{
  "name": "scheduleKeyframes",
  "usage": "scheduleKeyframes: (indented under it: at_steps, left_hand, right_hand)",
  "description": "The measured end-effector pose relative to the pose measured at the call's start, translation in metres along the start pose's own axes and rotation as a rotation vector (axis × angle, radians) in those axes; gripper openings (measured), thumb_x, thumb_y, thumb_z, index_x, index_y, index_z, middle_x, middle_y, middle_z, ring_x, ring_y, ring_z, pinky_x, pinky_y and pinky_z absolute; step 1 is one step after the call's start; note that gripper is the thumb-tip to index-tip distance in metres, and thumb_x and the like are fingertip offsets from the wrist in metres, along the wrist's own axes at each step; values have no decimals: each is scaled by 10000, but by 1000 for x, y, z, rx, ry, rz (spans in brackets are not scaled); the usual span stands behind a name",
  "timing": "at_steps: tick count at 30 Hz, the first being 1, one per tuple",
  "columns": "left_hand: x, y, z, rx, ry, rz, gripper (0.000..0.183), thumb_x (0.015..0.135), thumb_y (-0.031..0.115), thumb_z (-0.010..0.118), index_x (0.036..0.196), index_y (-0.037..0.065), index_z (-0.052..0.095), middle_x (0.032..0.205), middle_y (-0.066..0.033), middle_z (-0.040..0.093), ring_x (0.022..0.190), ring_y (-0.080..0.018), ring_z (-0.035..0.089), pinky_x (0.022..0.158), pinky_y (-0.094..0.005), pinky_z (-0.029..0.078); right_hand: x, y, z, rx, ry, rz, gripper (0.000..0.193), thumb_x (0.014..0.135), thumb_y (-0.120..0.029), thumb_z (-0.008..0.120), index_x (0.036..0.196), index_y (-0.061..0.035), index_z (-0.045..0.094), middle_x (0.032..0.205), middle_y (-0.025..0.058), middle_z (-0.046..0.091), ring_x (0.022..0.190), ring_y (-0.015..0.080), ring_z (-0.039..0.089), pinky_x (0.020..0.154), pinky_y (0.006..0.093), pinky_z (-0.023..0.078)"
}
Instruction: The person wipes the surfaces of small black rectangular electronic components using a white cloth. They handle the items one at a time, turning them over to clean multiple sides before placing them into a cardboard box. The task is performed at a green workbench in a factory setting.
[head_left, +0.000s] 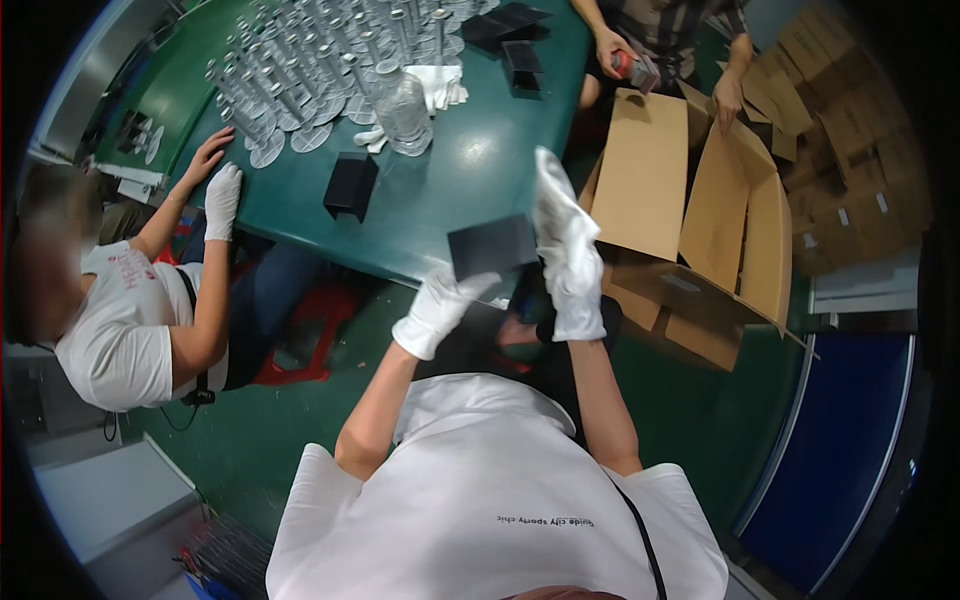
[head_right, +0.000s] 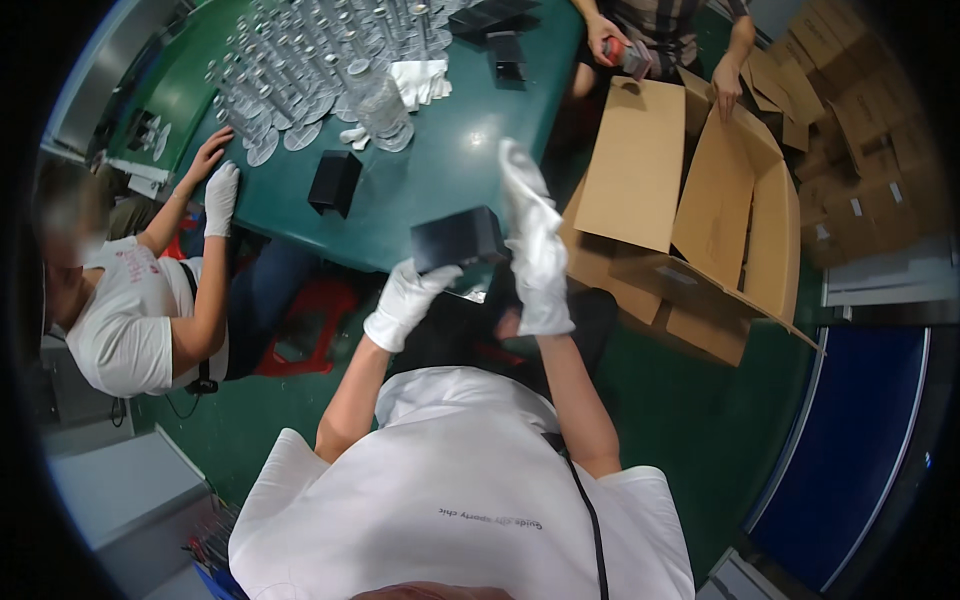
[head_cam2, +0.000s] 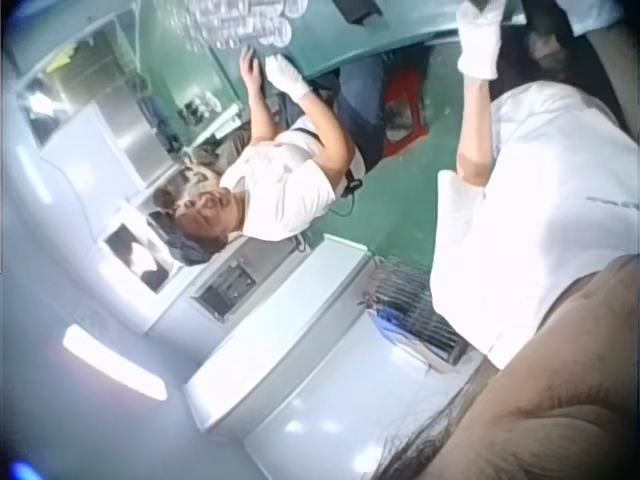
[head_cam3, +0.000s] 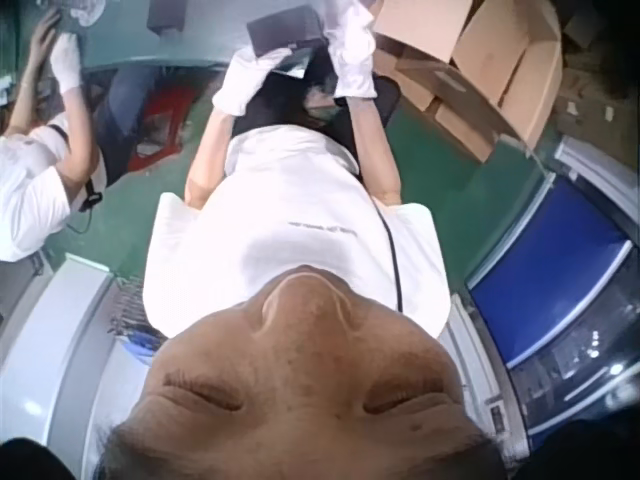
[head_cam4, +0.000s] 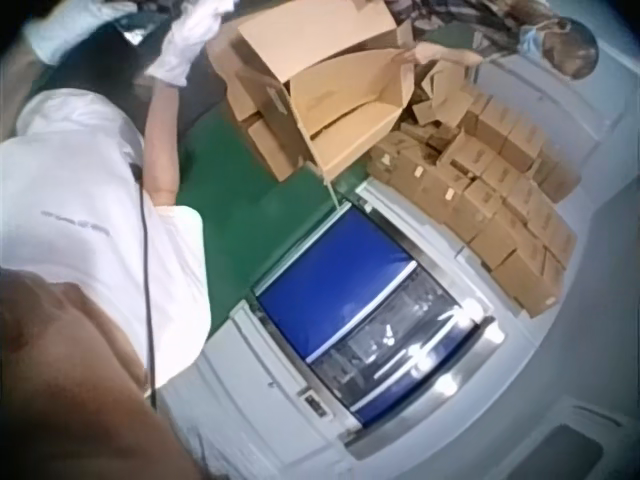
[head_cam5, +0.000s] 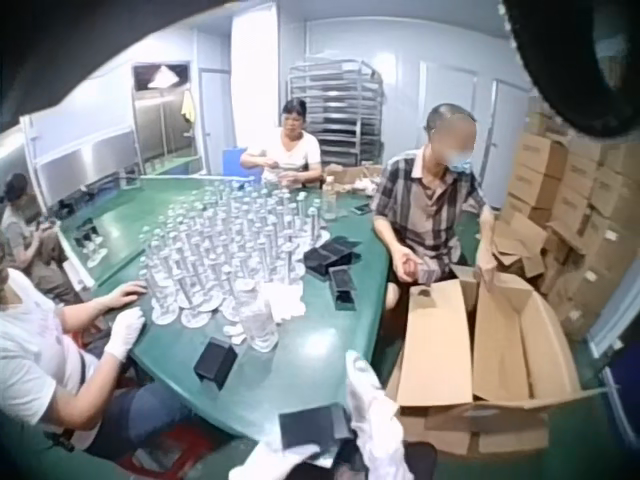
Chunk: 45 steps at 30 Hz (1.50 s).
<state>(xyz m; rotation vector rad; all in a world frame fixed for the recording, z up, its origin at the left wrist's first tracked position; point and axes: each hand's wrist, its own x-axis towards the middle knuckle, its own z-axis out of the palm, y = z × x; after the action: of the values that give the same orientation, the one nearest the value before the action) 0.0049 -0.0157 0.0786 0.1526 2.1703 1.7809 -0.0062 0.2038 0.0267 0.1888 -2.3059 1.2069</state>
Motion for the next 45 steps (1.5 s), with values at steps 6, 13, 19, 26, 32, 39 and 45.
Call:
scheduleKeyframes:
  at_steps: [6,13,19,26,32,39,45]
  left_hand:
    - [-4,-41,23,-33,71,304,159,957,88,696,1093,23,745,991,-55,765,876,-122,673,796,-280,523]
    - [13,-80,17,985,400,732,56,658,73,651,696,61,610,705,-117,595,719,-285,620,643,-387,532]
    - [14,-98,6,1148,242,642,38,674,89,651,662,76,618,672,-100,601,716,-258,632,656,-358,541]
    - [13,-50,11,1012,211,601,295,791,58,630,1084,25,646,1061,-111,658,907,-262,681,813,-349,567]
    - [21,-114,10,878,259,697,339,828,96,675,1167,89,669,1137,-103,679,1010,-259,661,843,-347,541]
    - [-20,-48,-7,520,70,425,356,874,178,761,1197,57,674,1039,-110,696,902,-264,646,788,-327,531]
    - [22,-110,18,186,259,313,261,894,160,767,1114,35,703,907,-135,695,763,-259,634,722,-322,529]
  right_hand:
    - [23,-52,3,416,-141,211,393,1102,-161,367,1406,21,537,1140,144,685,844,192,685,688,306,554]
    - [-22,-13,-3,946,44,656,452,1064,-276,538,1396,31,520,1257,138,653,1098,241,653,904,371,545]
    - [12,-33,-34,1068,25,796,666,1031,-515,537,1419,26,529,1395,151,593,1294,256,576,1120,437,453]
    - [19,-55,32,-348,-192,-340,360,954,-141,624,1302,-52,646,1318,154,666,1351,332,544,1174,498,350]
    - [-1,-112,45,-407,-317,-398,320,896,-194,561,1164,-43,650,1164,118,652,1132,296,606,1073,426,393]
    - [-95,-87,46,348,-777,-84,276,985,-151,535,1205,-16,633,966,173,684,913,343,676,815,406,538]
    - [-16,-90,-32,791,-129,975,398,1083,-315,476,1290,9,576,1045,103,698,902,241,698,760,375,582]
